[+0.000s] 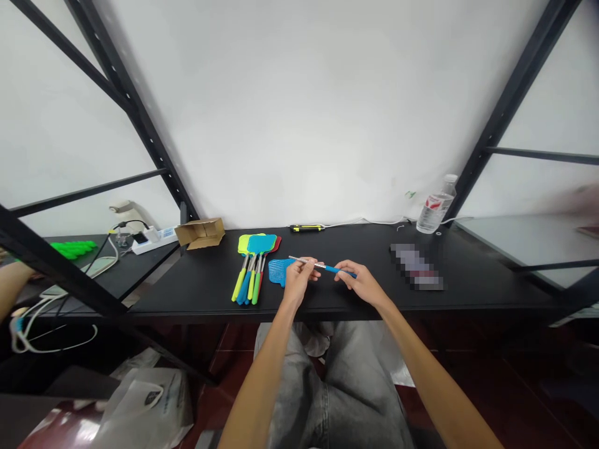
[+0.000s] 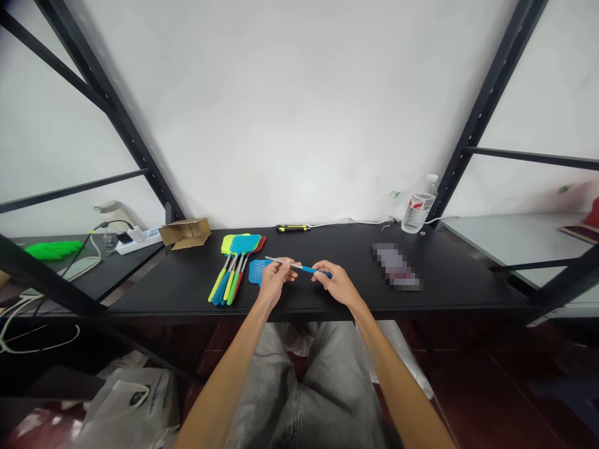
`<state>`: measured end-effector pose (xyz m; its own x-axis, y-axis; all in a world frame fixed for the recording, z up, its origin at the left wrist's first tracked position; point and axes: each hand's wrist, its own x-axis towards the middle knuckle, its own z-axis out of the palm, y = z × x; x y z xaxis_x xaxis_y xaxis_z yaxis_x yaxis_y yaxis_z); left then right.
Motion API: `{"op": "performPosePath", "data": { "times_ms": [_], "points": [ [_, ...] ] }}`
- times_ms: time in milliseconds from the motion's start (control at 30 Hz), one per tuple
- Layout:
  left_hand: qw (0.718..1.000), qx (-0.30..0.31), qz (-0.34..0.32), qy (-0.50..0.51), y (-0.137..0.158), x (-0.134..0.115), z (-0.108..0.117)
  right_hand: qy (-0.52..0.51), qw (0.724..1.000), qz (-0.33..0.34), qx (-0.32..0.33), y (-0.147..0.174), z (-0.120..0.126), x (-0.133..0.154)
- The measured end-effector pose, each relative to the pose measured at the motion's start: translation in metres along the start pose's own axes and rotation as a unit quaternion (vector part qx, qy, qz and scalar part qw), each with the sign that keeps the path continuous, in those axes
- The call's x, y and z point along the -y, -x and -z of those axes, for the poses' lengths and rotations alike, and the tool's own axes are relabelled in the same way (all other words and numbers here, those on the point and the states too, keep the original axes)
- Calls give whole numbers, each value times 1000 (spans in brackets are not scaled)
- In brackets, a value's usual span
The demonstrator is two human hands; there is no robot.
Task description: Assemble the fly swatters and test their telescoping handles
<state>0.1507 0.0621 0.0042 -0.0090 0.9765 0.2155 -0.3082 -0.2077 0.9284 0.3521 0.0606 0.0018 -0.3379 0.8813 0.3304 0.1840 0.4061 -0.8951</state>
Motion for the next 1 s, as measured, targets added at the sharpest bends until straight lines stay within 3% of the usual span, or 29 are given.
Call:
{"op": "performPosePath", "data": {
  "times_ms": [133,333,567,833,1000],
  "points": [
    [1000,2,4,16,0,0,0,-5,1000,1,-3,-1,-1,-1],
    [997,-68,-6,37,0,0,0,15,1000,5,-26,-1,-2,0],
    [999,-33,-6,28,-1,1,2,134,990,31,-9,-1,0,5],
    [1000,-4,4,25,-1,0,4,97,995,11,25,1,-1,6],
    [998,-16,30,59,0,-4,1,80,996,43,-20,2,-2,7]
  ]
}}
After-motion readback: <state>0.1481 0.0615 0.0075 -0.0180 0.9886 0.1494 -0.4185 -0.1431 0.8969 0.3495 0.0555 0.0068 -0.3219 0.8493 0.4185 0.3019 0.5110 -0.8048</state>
